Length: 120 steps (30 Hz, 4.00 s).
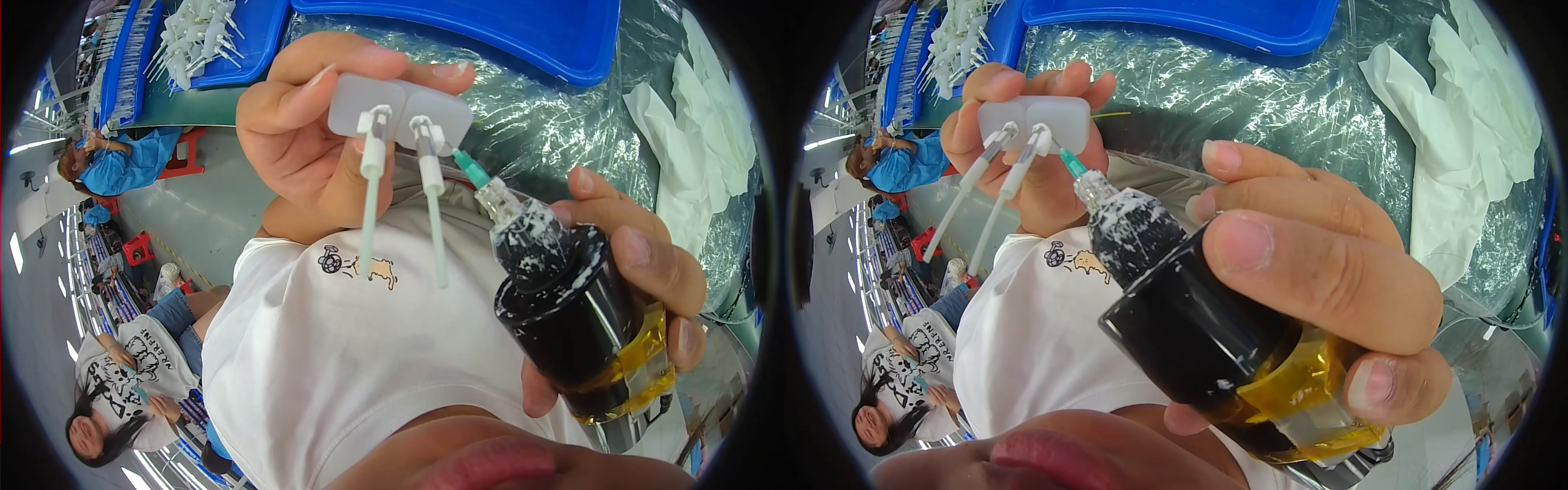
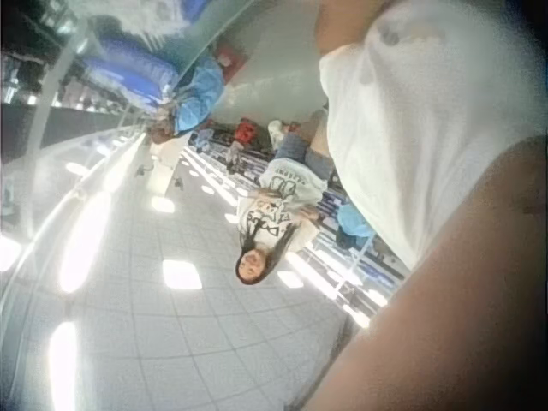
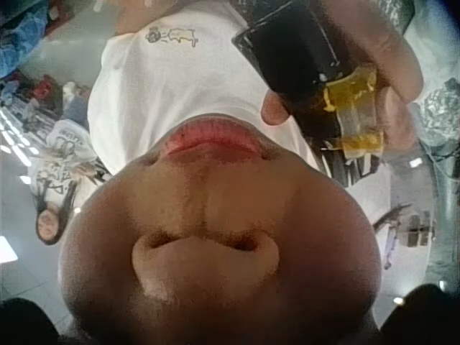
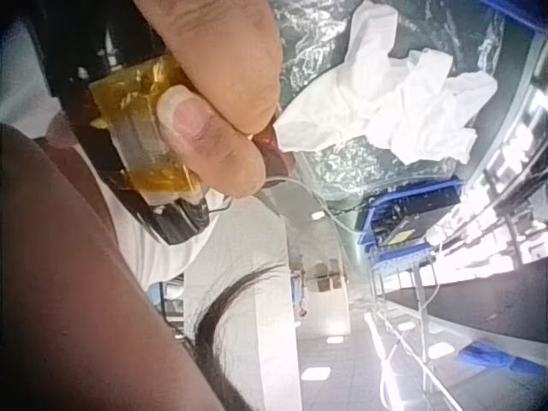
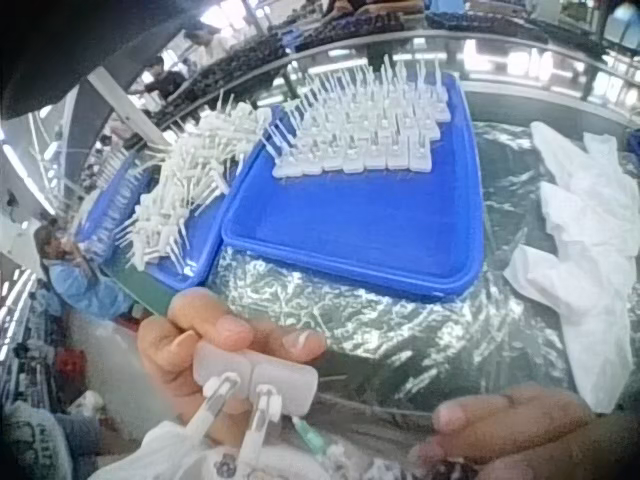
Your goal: Applying a substance from a manual dispenser into specific points on plastic components on an assembly line.
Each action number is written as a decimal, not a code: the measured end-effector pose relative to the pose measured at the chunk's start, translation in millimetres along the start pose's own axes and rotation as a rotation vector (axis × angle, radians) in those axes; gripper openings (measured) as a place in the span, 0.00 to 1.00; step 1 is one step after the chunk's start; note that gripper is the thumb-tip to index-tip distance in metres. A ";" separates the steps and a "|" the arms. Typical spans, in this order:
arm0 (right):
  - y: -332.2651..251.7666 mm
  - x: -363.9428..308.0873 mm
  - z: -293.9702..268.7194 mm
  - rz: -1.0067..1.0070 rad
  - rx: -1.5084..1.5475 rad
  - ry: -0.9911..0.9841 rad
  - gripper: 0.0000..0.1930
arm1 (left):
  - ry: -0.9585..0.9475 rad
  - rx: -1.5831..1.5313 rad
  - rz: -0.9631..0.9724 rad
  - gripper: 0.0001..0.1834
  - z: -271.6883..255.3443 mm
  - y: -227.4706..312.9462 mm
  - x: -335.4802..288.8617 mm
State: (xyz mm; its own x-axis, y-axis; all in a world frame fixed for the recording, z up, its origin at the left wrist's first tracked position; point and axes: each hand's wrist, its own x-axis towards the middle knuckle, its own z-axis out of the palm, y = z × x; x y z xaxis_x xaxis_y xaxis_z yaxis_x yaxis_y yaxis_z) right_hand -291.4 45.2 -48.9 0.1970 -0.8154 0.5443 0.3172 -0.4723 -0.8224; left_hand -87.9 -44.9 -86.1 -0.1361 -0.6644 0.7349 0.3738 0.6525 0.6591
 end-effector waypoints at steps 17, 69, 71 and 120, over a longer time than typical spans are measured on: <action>5.4 1.9 -1.8 -0.146 0.037 -0.039 0.47 | -0.050 0.024 -0.077 0.21 -6.9 5.4 3.4; 44.8 -1.5 -1.5 -0.760 -0.143 0.298 0.37 | -0.536 1.443 -0.615 0.45 -14.5 10.8 139.7; 42.8 -3.4 -4.3 -0.751 -0.147 0.291 0.37 | -0.526 1.420 -0.706 0.49 -12.2 12.5 142.5; 44.1 4.7 -3.1 -0.852 -0.248 0.257 0.37 | -0.410 1.608 -0.283 0.43 -45.0 22.0 144.3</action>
State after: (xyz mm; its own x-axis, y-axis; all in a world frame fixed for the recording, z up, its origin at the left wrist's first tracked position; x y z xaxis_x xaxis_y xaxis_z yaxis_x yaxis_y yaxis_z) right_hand -279.4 19.5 -83.1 -0.2330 -0.1948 0.9528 0.0464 -0.9808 -0.1892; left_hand -58.0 -142.8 27.3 -0.3407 -0.8542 0.3928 -0.9173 0.3935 0.0603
